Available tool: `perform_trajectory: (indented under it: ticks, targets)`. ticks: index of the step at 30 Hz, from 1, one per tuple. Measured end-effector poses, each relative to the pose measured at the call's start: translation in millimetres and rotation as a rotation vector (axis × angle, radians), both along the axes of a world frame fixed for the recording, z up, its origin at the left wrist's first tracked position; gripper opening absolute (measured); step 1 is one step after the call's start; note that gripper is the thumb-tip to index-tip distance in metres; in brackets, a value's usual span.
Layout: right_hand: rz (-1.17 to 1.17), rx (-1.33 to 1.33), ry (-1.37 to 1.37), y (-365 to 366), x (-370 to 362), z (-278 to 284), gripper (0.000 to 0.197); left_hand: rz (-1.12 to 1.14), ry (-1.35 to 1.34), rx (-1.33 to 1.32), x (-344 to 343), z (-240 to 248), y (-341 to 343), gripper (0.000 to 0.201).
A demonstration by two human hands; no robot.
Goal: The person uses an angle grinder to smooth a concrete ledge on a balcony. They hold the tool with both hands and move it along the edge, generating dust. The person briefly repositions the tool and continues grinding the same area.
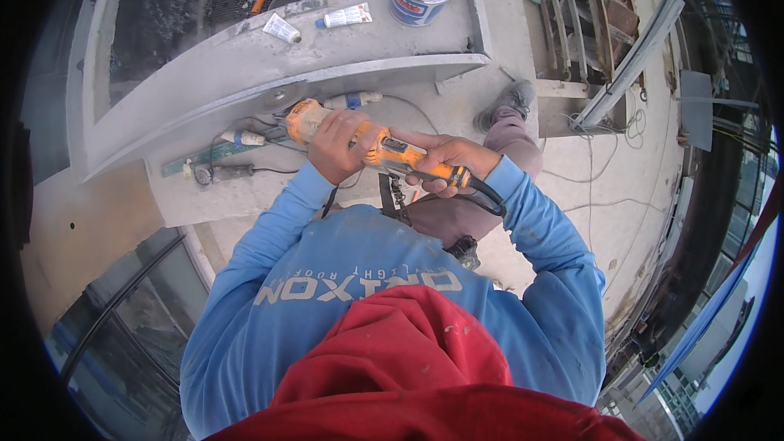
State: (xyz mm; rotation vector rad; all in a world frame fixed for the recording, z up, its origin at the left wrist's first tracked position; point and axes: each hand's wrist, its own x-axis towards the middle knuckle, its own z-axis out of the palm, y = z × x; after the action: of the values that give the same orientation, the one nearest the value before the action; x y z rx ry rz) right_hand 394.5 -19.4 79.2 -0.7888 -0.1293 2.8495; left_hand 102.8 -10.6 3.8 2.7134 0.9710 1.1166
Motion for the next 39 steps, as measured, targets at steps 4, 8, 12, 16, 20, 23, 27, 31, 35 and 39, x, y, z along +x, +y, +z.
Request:
perform_trajectory:
  ticks: [4, 8, 12, 16, 20, 23, 27, 31, 35, 39]
  targets:
    - [0.0, -0.047, -0.005, 10, -9, -12, 0.092, 0.018, 0.055, -0.006, -13, -12, 7, 0.04]
    - [0.016, 0.007, -0.029, 10, -8, -9, 0.086, 0.024, 0.049, 0.006, -11, -7, 6, 0.046]
    - [0.021, 0.027, -0.003, 1, 12, 3, 0.086, 0.003, 0.016, 0.015, 9, 4, -1, 0.052]
    - [-0.005, 0.01, -0.052, -9, 24, 21, 0.088, 0.0, 0.005, 0.018, 23, 15, -7, 0.047]
    - [-0.018, -0.002, -0.057, -9, 29, 31, 0.089, -0.018, 0.0, -0.003, 29, 17, -7, 0.046]
    - [-0.015, -0.011, -0.047, -7, 29, 24, 0.089, -0.015, -0.022, -0.02, 30, 19, -6, 0.045]
    - [-0.015, -0.007, -0.018, -4, 21, 6, 0.088, 0.009, -0.005, -0.005, 19, 10, -3, 0.044]
    - [0.001, -0.016, 0.007, 6, 7, -7, 0.089, 0.016, 0.012, 0.016, 5, -2, 4, 0.045]
    - [0.011, -0.018, 0.0, 13, -5, -15, 0.088, 0.034, 0.004, 0.022, -5, -8, 9, 0.047]
    - [0.001, -0.022, 0.003, 10, 1, -11, 0.086, 0.023, 0.016, 0.033, -2, -7, 7, 0.046]
